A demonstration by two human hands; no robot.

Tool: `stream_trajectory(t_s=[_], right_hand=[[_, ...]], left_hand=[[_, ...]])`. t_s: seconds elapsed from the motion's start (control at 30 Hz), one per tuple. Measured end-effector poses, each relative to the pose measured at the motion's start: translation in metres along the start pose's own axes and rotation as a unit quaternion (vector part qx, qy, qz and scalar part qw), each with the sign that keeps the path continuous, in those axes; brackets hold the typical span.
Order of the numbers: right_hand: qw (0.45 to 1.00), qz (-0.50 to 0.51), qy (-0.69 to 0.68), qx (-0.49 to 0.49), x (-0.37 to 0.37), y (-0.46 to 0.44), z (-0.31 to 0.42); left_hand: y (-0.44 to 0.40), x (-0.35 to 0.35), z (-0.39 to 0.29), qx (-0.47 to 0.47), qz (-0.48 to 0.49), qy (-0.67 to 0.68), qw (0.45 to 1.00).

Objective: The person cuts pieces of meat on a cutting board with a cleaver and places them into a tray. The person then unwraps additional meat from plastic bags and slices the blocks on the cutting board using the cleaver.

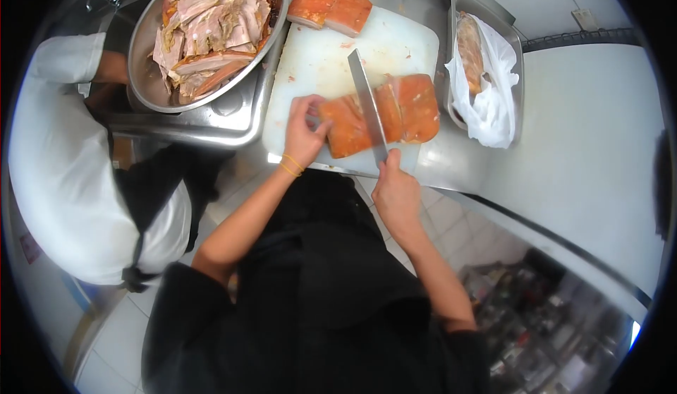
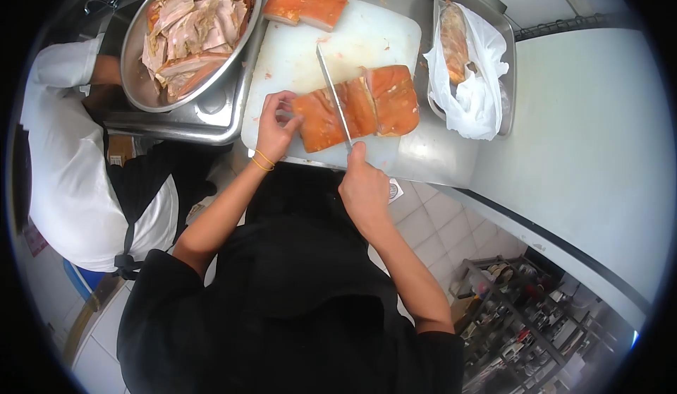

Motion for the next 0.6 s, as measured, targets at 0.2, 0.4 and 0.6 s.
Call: stream_trajectory(t_s=[0.2,0.4,0.6], right_hand=[[0.999,0.016,0.035,-0.001,-0.007,-0.006,0.004],[0.995,0.067,0.075,0.006,-0.013,-0.014,0.017],[0.985,0.137,0.101,0.034,-0.026,0.007,0.024]], left_hand=[[0.002,-0.007,-0.011,0.025,-0.038,-0.044,0.998],[-0.013,0.014,-0.029,0.092,-0.106,0.023,0.99],[-0.013,0.023,-0.032,0.107,-0.123,-0.089,0.983]])
Point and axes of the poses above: each hand's wrist, its own y-axis away from the middle knuckle, its own x-axis out of the palm, z = x × y, the point moved 10 cm from there along -y, towards the middle knuckle, and after that the axes turned 1 degree about -z, right-handed, at the moved point
